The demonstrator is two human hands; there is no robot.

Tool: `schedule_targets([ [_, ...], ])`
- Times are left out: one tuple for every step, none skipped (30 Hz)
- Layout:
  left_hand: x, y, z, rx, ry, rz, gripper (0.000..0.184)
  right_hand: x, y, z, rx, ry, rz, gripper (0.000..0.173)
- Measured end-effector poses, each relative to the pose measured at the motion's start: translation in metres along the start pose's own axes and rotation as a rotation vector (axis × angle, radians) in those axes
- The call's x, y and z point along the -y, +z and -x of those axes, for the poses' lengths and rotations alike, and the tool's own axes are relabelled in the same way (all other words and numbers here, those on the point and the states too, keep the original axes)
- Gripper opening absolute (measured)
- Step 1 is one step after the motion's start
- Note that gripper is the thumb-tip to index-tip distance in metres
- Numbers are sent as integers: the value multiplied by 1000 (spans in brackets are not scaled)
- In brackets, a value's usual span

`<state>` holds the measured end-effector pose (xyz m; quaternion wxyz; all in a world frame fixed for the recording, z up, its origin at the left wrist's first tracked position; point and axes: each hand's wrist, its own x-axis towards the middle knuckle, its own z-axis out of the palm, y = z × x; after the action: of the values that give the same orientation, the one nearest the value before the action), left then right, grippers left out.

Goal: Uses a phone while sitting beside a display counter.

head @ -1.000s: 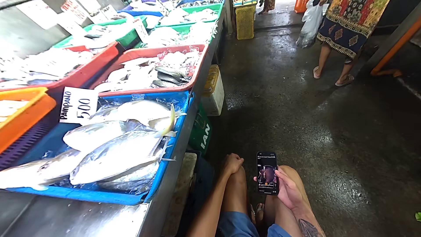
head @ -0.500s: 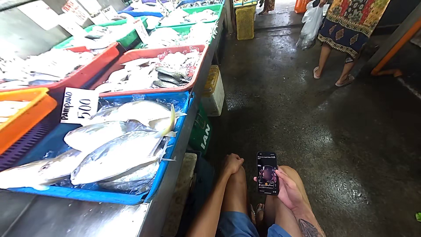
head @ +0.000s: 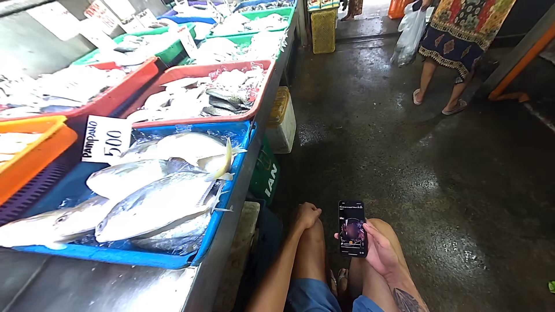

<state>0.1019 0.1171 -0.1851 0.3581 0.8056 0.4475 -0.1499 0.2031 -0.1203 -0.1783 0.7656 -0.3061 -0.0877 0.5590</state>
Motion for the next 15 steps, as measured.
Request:
schedule_targets([
  [0, 0, 0, 1, -1, 0, 39, 0, 0, 0, -5, 2, 3, 59],
  [-1, 0, 0, 1, -2, -5, 39, 0, 0, 0, -7, 4, 9, 59],
  [-1, 0, 0, 2, -4, -11, 38, 0, 0, 0, -10, 4, 11, 58],
  [-1, -1, 0, 4, -4, -14, 38, 0, 0, 0, -10, 2, 4, 57],
  [-1, -1, 0, 6, -4, -15, 38, 0, 0, 0, -9, 1, -4, 57],
  [-1, 0, 0, 7, -3, -12, 39, 0, 0, 0, -3, 0, -8, 56],
  [0, 0, -1, 2, 0, -10, 39, 0, 0, 0, 1, -1, -9, 57],
  [0, 1, -1, -1, 2, -8, 39, 0, 0, 0, 1, -2, -6, 57],
  [0, 1, -1, -3, 3, -8, 39, 0, 0, 0, 1, -1, -4, 57],
  [0, 1, -1, -2, 3, -9, 39, 0, 0, 1, -2, 2, 1, 57],
  [0, 0, -1, -2, 4, -13, 39, 0, 0, 0, -8, 4, 6, 57],
  [0, 0, 0, 0, 4, -15, 39, 0, 0, 0, -10, 3, 6, 58],
  [0, 0, 0, 2, 5, -16, 39, -1, -1, 0, -9, 1, 3, 58],
  [0, 0, 0, 1, 5, -17, 39, -1, -1, 0, -7, 0, -3, 59],
  [0, 0, 0, -2, 5, -16, 39, -1, -1, 0, -4, -1, -6, 58],
])
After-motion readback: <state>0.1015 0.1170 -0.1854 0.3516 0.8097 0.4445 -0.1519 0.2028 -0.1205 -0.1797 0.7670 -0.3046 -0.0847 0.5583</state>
